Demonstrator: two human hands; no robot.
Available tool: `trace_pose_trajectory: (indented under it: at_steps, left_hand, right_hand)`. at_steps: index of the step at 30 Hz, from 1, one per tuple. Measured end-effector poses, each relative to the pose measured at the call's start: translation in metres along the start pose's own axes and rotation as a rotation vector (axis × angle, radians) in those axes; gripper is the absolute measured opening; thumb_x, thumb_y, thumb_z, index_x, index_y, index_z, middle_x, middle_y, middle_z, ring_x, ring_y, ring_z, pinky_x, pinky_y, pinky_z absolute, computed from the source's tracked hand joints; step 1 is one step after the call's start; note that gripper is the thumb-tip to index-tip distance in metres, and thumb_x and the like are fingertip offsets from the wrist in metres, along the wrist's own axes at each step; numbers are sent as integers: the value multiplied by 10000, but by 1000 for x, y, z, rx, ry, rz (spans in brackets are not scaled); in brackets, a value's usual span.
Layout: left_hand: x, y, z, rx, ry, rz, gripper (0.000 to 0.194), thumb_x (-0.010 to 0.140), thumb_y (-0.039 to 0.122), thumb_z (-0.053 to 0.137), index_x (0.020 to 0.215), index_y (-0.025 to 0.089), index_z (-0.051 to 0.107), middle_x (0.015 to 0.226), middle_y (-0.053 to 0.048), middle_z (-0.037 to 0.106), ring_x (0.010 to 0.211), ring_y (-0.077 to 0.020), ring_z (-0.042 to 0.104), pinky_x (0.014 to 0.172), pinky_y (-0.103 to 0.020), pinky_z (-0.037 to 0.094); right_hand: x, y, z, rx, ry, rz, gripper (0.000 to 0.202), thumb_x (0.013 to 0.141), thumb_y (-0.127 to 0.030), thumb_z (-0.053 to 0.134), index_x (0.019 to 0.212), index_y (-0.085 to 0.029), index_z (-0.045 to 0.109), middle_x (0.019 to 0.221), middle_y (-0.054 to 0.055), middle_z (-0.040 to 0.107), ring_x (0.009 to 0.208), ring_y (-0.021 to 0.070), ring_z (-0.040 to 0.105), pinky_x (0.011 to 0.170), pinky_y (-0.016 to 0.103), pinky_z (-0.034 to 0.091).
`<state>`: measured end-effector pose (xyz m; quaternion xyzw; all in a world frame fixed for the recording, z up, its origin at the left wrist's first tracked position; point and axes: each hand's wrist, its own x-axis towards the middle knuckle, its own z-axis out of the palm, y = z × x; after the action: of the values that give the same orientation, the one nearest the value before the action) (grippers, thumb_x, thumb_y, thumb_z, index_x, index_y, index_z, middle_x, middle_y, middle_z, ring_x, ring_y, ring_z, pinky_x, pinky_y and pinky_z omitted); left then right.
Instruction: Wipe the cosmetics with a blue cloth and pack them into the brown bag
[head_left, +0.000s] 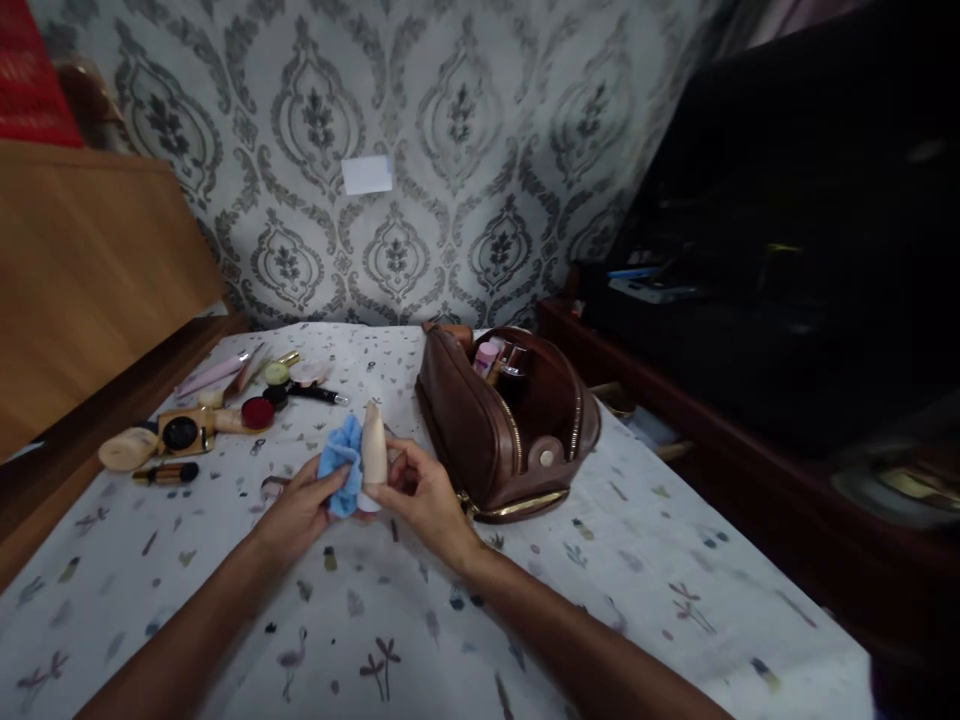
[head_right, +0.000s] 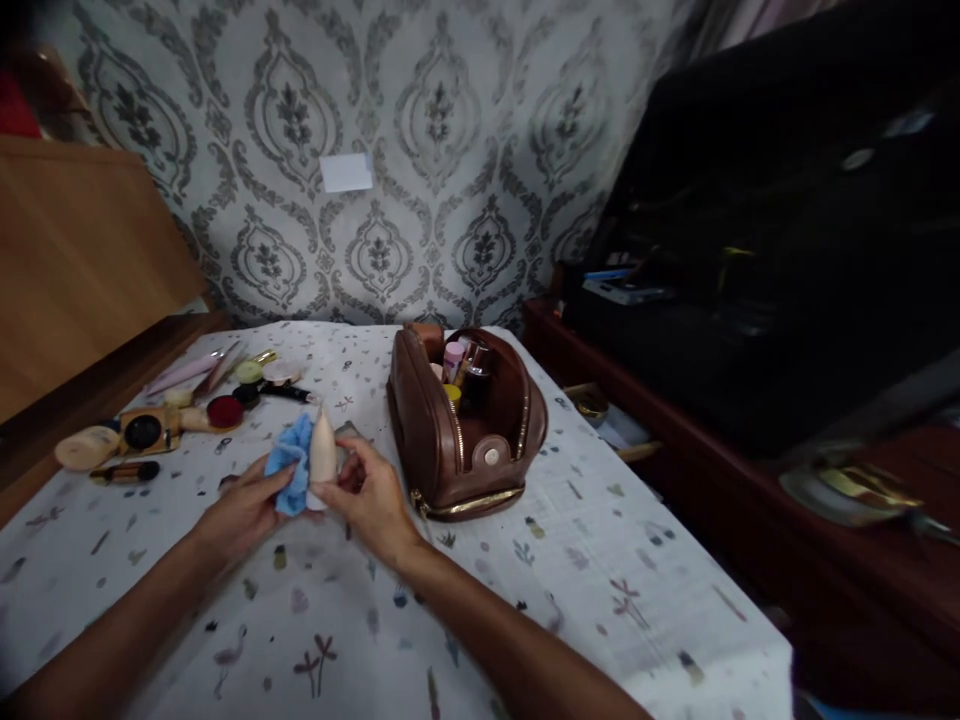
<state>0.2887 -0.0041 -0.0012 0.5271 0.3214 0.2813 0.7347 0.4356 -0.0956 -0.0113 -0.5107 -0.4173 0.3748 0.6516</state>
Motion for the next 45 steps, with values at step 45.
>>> trace_pose_trajectory:
  at_steps: [45]
  left_hand:
    - [41,41,95,1286,-333,1238,377,956,137,475,1322,207,524,1341,-100,593,1309,-229,515,1112,-363,395]
  right_hand:
    - [118,-117,-118,-1025,169,59,250,882,-163,556,1085,-98,685,1160,200,709,1102,298,678,762,269,536]
